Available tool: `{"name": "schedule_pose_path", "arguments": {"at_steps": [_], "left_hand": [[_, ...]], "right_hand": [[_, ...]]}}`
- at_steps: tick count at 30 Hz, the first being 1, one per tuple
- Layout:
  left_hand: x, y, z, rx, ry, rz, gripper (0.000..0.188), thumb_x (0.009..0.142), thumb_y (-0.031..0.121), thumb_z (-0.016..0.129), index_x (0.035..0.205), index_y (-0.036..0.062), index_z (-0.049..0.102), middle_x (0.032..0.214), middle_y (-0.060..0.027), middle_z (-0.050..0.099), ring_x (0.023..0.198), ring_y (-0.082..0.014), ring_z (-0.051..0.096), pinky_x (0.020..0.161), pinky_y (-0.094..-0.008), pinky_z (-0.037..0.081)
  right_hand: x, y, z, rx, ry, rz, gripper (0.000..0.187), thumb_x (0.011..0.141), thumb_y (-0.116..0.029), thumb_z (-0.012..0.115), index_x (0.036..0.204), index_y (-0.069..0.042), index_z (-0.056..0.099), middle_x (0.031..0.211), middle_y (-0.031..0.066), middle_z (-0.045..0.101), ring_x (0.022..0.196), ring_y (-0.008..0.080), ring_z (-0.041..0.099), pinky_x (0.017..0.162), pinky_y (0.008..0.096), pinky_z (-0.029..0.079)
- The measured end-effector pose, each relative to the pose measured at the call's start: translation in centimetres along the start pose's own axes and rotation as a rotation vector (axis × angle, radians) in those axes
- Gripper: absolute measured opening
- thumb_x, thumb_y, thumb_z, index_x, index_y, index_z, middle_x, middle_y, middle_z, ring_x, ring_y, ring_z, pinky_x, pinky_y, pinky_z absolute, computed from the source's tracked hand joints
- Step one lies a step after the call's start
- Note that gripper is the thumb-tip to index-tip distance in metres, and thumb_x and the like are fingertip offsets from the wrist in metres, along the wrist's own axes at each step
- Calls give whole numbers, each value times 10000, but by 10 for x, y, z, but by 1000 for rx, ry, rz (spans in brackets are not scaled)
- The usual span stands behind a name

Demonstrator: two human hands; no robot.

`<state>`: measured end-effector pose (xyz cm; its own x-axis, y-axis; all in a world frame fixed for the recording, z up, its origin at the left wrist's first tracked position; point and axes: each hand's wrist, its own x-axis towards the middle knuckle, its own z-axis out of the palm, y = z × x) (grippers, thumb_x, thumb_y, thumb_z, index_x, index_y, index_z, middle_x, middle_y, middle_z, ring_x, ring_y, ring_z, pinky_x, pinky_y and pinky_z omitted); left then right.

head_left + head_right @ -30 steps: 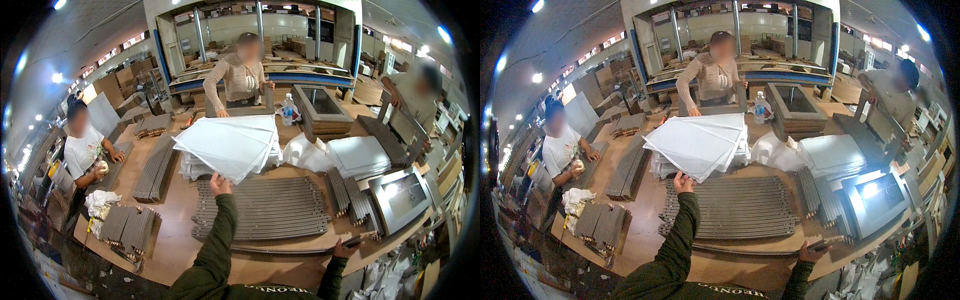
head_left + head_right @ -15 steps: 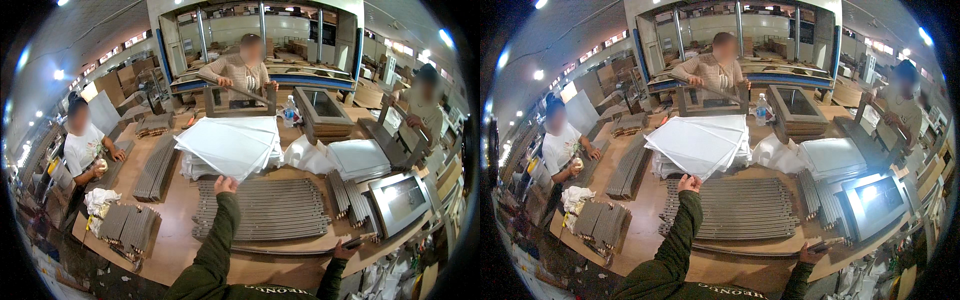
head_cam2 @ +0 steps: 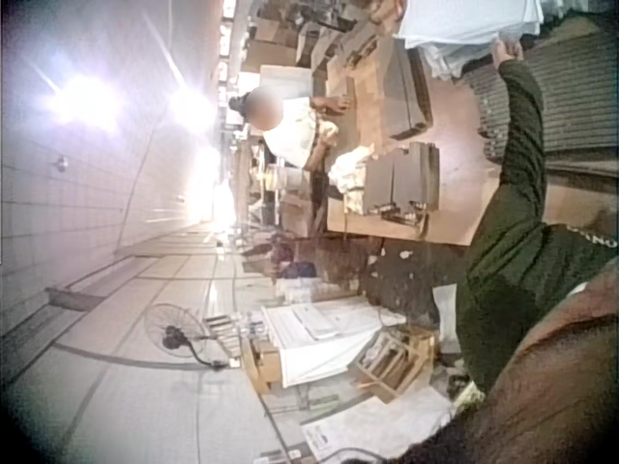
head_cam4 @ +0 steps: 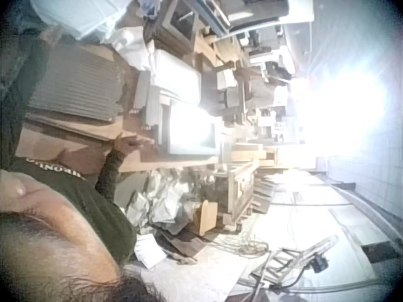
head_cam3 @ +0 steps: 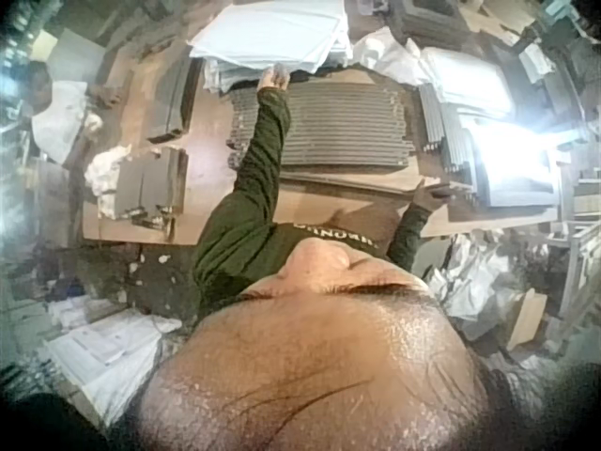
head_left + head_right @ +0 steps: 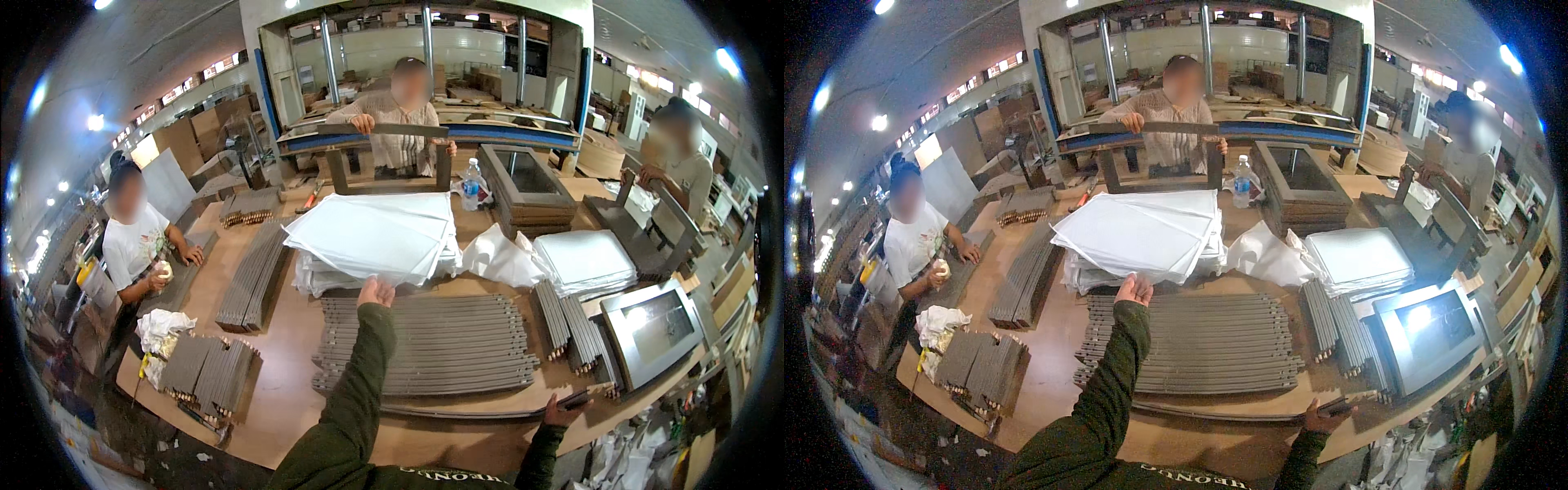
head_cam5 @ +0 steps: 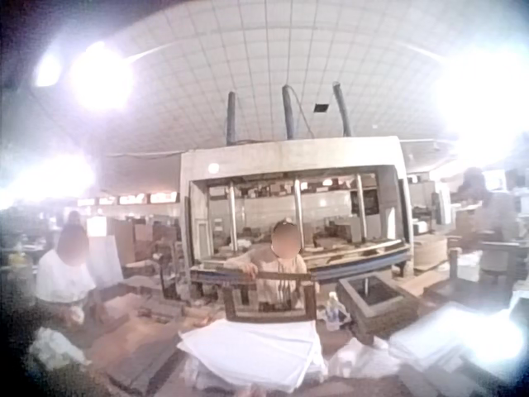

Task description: The person moves wooden frames, stacks batches of wooden slats, and handles protective foam sheets on a large assembly table.

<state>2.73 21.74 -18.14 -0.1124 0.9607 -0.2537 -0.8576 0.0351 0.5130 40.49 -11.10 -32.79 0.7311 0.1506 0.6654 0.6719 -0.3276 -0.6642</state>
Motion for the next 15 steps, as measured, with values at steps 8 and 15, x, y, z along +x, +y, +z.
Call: {"name": "schedule_pose_path", "arguments": {"at_steps": [8, 15], "left_hand": [[7, 4, -32, -49, 52, 204, 459, 827, 102, 478, 1260, 13, 355, 970, -169, 513, 805, -247, 518, 650, -394, 464], [35, 16, -18, -276, -69, 31, 569, 922, 203, 372, 1371, 40, 64, 1358, -241, 237, 1175, -354, 385, 973, -466, 370]], "right_hand": [[-2, 2, -5, 18, -56, -57, 994, 644, -212, 721, 1355, 35, 72, 1340, 254, 257, 1223, 353, 321, 977, 416, 325], [0, 30, 15, 222, 10, -42, 1004, 617, -207, 740, 1347, 48, 98, 1347, 262, 239, 1231, 370, 307, 983, 424, 317]]}}
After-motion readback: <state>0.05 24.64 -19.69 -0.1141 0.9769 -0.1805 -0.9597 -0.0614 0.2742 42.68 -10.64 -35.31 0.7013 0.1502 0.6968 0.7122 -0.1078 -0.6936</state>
